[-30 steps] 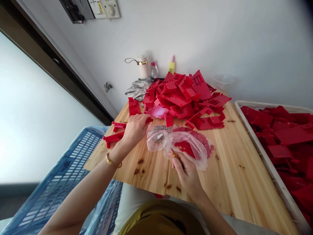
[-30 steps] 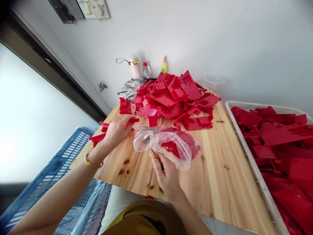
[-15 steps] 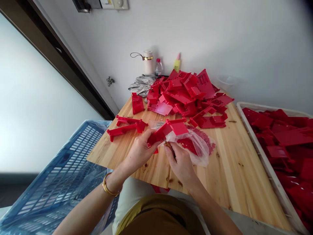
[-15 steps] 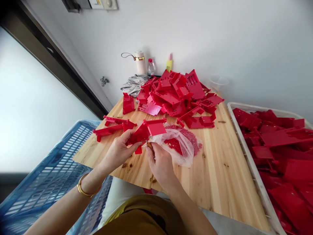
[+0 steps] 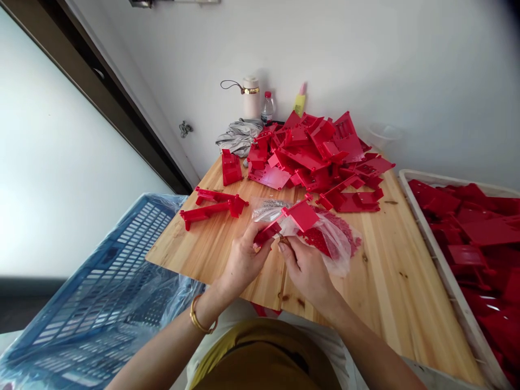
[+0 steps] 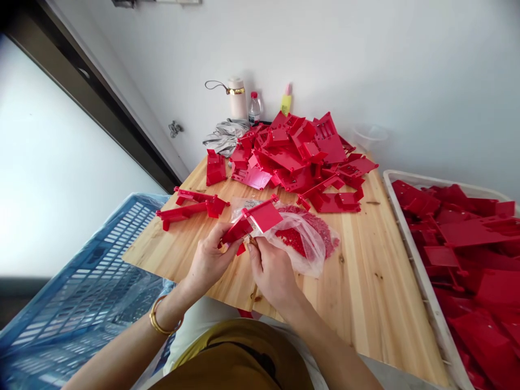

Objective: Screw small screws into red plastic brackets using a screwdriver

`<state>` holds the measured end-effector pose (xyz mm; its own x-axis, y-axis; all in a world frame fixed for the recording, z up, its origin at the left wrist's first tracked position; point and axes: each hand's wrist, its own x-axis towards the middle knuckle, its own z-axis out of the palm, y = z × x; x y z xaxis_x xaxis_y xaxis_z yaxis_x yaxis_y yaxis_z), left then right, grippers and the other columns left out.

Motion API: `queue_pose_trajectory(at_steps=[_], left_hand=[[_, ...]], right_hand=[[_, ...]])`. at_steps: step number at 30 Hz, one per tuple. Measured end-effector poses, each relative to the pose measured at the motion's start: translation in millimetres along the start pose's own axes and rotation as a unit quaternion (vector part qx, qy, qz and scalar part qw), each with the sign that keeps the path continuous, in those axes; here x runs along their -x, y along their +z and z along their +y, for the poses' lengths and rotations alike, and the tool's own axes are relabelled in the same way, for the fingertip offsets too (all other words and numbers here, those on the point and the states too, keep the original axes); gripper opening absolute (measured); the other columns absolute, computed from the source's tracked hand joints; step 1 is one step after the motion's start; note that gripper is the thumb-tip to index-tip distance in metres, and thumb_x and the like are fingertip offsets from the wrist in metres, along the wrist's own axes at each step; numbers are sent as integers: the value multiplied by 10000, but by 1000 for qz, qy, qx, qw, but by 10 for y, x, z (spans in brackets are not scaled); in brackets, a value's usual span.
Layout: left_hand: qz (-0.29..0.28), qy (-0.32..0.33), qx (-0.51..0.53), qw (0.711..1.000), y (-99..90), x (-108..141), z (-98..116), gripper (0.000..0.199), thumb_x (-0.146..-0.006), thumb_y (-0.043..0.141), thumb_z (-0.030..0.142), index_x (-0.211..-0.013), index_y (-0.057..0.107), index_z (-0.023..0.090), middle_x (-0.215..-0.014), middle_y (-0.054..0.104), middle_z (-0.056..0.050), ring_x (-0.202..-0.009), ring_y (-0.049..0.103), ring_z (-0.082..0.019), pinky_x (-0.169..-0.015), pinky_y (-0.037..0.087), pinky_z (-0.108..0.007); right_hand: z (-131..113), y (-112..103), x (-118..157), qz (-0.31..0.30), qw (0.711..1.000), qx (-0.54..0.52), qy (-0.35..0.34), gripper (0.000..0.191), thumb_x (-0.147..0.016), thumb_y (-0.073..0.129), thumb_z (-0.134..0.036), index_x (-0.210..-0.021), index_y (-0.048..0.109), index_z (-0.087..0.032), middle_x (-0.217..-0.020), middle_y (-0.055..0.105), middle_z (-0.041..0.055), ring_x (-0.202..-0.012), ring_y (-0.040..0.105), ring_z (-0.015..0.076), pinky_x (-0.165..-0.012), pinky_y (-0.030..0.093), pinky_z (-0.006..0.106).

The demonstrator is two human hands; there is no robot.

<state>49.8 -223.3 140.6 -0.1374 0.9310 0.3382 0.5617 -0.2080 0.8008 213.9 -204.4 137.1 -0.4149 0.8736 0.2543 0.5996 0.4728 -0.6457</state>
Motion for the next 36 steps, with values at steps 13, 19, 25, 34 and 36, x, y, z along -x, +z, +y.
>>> queue_pose_trajectory(at_steps=[13, 19, 25, 34, 36], left_hand=[[21, 24, 9, 999, 22, 79, -9, 147, -885, 620, 167, -1018, 589, 222, -832, 703, 9, -647, 623, -105, -603, 487, -196], [40, 44, -14, 998, 42, 91, -92, 224, -903, 577, 146, -1108, 599, 233, -858, 714, 0, -692, 657, -119, -636, 508, -206], [47, 54, -136, 988, -577, 23, -301, 239, -925, 562, 205, -1149, 635, 248, -992, 740, -60, -846, 691, -191, -767, 540, -291], [-155, 16, -397, 905, -1481, 145, -1090, 274, -939, 469, 271, -1095, 689, 226, -1139, 727, -93, -1077, 607, -318, -963, 480, -475], [-119, 38, -428, 895, -1376, 36, -1173, 308, -946, 448, 236, -1149, 677, 202, -1182, 690, -110, -1104, 574, -330, -972, 477, -502]], right_hand=[[-17, 13, 13, 3, 997, 80, 8, 292, -1026, 422, -338, -963, 655, -174, -757, 658, 87, -610, 584, 191, -526, 306, 291], [-60, 74, -138, -177, 857, -437, 206, 372, -987, 389, -561, -867, 508, -229, -576, 345, -93, -417, 198, 87, -404, 191, 225], [-179, 266, 279, -231, 773, -525, 269, 418, -944, 510, -622, -944, 551, -206, -630, 423, -79, -466, 273, 74, -444, 172, 214], [-30, 198, 632, -226, 887, -339, 219, 391, -1042, 395, -511, -902, 570, -191, -623, 458, -58, -570, 420, 111, -571, 340, 250], [-39, 162, 583, -217, 898, -329, 199, 360, -1049, 401, -473, -915, 579, -189, -645, 471, -53, -591, 438, 114, -593, 354, 251]])
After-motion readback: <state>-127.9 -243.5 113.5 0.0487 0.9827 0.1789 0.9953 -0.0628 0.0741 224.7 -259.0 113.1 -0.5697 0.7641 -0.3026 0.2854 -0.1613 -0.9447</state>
